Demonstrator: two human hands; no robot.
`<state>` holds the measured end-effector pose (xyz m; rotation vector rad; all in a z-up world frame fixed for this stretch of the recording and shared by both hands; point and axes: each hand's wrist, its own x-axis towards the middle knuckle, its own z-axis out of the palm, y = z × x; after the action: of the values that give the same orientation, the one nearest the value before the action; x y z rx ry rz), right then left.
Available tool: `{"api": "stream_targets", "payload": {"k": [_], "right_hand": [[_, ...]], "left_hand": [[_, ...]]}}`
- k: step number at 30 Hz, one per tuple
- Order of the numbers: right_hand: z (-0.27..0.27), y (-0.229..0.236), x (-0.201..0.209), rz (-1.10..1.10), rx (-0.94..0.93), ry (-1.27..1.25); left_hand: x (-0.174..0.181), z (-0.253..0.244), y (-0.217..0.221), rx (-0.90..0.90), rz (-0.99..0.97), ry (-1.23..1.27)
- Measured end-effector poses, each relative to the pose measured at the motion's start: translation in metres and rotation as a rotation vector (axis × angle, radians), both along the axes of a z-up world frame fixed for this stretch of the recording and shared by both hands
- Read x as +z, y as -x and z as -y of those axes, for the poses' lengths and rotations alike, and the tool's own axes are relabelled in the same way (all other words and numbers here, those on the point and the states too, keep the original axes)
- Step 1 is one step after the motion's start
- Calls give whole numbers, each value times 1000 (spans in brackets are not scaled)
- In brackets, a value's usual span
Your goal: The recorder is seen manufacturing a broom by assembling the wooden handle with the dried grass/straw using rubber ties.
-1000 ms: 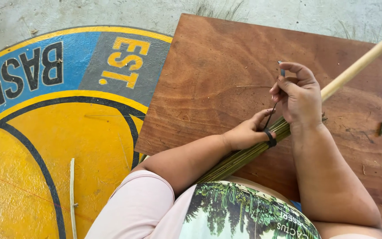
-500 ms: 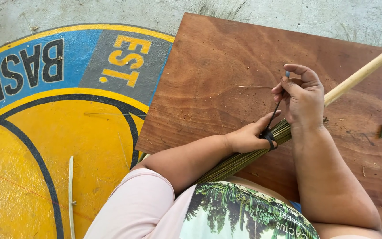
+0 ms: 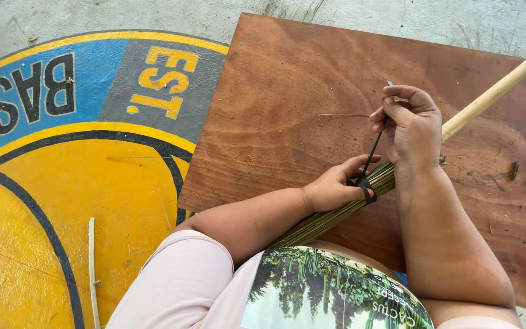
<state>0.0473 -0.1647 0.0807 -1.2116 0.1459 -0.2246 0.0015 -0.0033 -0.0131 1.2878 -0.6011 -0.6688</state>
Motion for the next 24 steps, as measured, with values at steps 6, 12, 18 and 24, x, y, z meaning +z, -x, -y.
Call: {"api": "stream_targets", "payload": {"k": [6, 12, 18, 24], "right_hand": [[-2, -2, -3, -19, -33, 56], [-4, -3, -15, 1, 31, 96], [-21, 24, -4, 239, 367, 358], [-21, 66, 39, 427, 240, 373]], "left_hand": [[-3, -2, -4, -85, -34, 111], [13, -3, -3, -28, 24, -22], [-25, 7, -9, -17, -77, 61], [30, 6, -5, -25, -202, -138]]}}
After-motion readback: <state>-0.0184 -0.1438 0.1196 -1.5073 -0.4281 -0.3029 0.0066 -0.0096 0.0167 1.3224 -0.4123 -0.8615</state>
